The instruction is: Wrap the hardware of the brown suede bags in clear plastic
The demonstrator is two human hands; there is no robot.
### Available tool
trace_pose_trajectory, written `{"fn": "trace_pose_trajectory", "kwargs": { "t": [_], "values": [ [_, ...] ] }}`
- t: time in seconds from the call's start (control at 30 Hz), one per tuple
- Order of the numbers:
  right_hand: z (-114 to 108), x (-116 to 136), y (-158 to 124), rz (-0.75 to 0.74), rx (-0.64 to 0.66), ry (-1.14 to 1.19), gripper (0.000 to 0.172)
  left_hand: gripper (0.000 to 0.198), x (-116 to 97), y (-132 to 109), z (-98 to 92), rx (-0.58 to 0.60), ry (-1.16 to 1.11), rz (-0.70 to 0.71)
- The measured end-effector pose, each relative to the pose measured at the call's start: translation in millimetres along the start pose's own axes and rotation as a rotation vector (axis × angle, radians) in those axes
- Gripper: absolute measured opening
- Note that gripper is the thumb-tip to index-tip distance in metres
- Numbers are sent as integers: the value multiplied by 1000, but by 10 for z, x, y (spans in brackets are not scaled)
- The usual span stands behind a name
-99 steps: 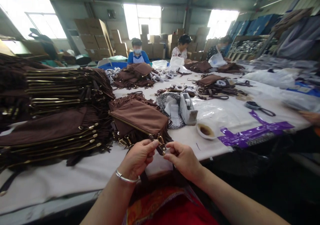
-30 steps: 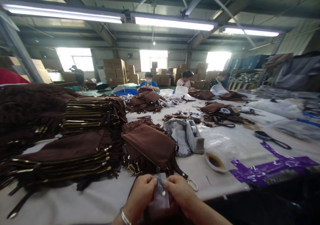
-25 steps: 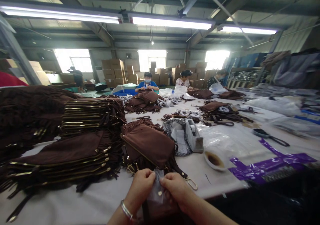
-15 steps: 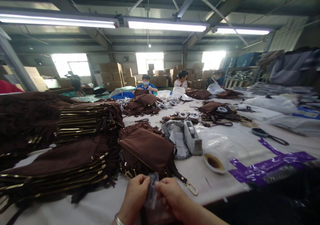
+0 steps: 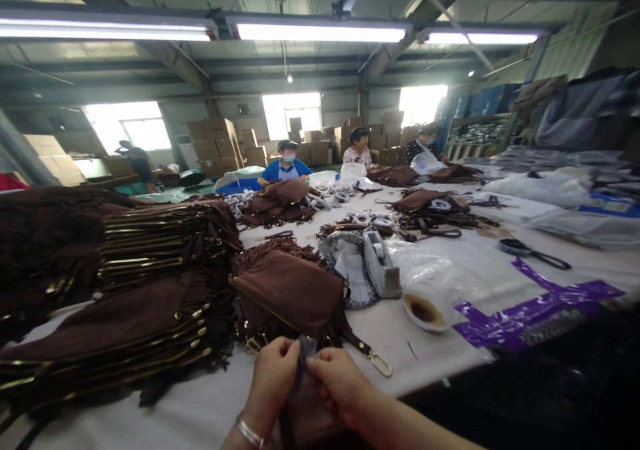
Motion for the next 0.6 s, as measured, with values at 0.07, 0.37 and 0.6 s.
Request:
{"fn": "trace_pose_trajectory", "kwargs": {
  "t": [0.07,0.37,0.6],
  "values": [
    [-33,24,-20,-22,-12,24,25,21,37,13,48,9,-49,-31],
    [-12,99,32,-84,-21,21,30,52,353,-210,338,338,-327,-304],
    [-56,161,-27,-177,43,-33,32,52,261,-94,449,416,-335,-297]
  ]
}}
Point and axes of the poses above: each hand's wrist, its own y-axis towards the middle knuckle, its own z-axis out of the palm, x = y × z, the point moved 10 cm from there along y, towards the middle knuckle, and after that the axes turned 1 degree about x, right-handed, at the moved point
